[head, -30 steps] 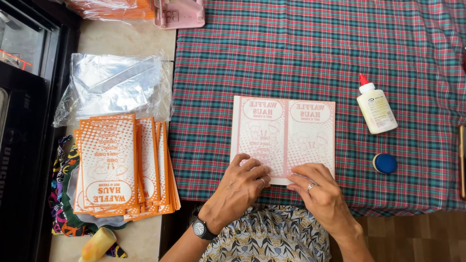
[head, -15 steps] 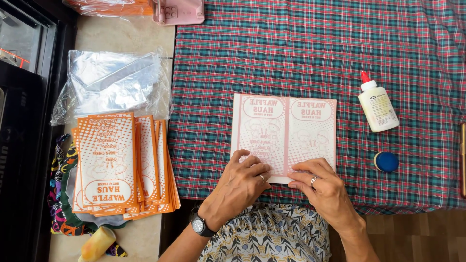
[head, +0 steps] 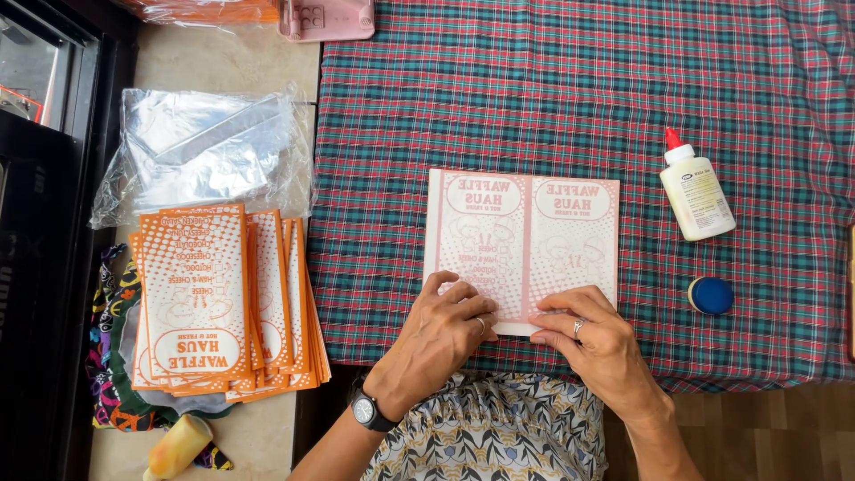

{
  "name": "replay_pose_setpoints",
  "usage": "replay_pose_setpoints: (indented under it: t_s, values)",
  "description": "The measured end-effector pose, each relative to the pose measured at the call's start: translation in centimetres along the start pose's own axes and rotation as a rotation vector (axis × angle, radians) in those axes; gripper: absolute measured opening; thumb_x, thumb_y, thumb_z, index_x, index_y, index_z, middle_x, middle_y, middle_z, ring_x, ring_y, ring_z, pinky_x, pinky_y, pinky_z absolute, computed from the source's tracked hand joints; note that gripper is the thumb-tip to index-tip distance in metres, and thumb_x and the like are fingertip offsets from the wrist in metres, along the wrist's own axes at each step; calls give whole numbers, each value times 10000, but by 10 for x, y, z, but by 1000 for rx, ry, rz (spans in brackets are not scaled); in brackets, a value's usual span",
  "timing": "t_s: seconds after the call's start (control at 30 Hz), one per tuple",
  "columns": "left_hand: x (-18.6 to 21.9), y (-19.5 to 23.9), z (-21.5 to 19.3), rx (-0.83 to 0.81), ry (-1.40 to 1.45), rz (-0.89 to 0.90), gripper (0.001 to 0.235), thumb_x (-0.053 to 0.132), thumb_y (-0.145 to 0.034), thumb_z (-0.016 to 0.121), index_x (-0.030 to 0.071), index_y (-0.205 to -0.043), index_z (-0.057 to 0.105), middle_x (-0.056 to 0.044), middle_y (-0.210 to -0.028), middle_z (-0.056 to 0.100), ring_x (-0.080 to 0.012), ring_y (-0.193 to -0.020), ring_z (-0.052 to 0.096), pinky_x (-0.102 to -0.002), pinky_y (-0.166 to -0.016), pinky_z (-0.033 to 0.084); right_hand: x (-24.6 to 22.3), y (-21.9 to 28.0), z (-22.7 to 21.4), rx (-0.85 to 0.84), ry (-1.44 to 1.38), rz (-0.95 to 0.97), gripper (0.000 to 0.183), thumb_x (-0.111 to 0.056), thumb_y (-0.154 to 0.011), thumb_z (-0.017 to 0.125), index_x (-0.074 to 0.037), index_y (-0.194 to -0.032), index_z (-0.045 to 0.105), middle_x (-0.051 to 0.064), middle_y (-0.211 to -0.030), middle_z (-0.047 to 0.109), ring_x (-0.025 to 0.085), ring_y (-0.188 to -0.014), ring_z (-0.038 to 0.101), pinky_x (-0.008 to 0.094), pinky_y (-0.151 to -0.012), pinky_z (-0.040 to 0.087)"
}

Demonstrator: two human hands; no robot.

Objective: Folding the bottom edge of paper bags and using a small tool to press the creases

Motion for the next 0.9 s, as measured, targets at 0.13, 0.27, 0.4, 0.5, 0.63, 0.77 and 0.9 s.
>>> replay_pose_setpoints:
  t_s: [0.13, 0.27, 0.4, 0.5, 0.63, 0.77, 0.9]
  values:
    - [-1, 0, 1, 20, -37, 16, 182, 245, -985, 694, 99, -908, 772, -2, -1048, 739, -241, -951, 602, -470, -998, 404, 0, 0, 0, 3, 11, -7, 262, -109, -764, 850, -86, -1019, 792, 45, -1074, 730, 200, -994, 652, 290, -871, 559]
    - [1, 0, -2, 15, -56, 30, 157, 245, -962, 719, 95, -927, 747, -6, -1042, 718, -256, -933, 602, -486, -991, 407, -8, -5, -2, -2, 38, -25, 227, -67, -800, 824, -52, -1020, 771, 63, -1074, 720, 221, -998, 652, 306, -866, 562]
    - [11, -4, -10, 77, -89, 52, 153, 119, -1012, 666, 49, -884, 710, -68, -989, 716, -275, -858, 603, -496, -944, 458, -17, -9, -4, -10, 107, -72, 181, -12, -864, 762, -29, -1042, 738, 96, -1050, 685, 257, -986, 639, 350, -853, 559]
    - [14, -2, -4, 89, -103, 27, 210, 62, -1042, 590, 8, -872, 701, -113, -990, 711, -288, -871, 611, -512, -996, 452, -28, -11, -4, -26, 207, -78, 106, -66, -936, 691, -18, -1029, 708, 124, -1059, 657, 295, -959, 619, 394, -802, 538]
    - [13, 3, 5, 101, -160, 64, 156, 32, -1036, 575, 10, -967, 714, -131, -1079, 696, -302, -962, 613, -513, -1012, 452, -32, -10, 5, 25, 264, -113, 280, -139, -816, 851, -36, -1033, 707, 104, -1026, 681, 286, -938, 612, 400, -821, 530]
    - [15, 6, 3, 55, -192, 33, 157, 46, -1039, 559, 0, -1024, 708, -144, -1146, 682, -310, -1053, 603, -507, -1037, 430, -32, -6, 10, 91, 332, -133, 99, -57, -887, 771, -44, -983, 751, 92, -1023, 694, 285, -938, 622, 408, -796, 524]
    - [6, 26, 7, 24, -189, -40, 289, 67, -987, 598, 38, -1271, 645, -170, -1343, 642, -322, -1227, 589, -547, -1081, 445, -31, -5, 11, 116, 352, -135, 86, -68, -888, 779, -51, -967, 751, 72, -1017, 709, 279, -927, 623, 408, -749, 510]
Point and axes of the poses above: each hand's wrist, its own y-axis away from the middle knuckle, its own z-axis out of the palm, x = y × z, the point moved 2 cm from there along -y, towards the middle knuckle
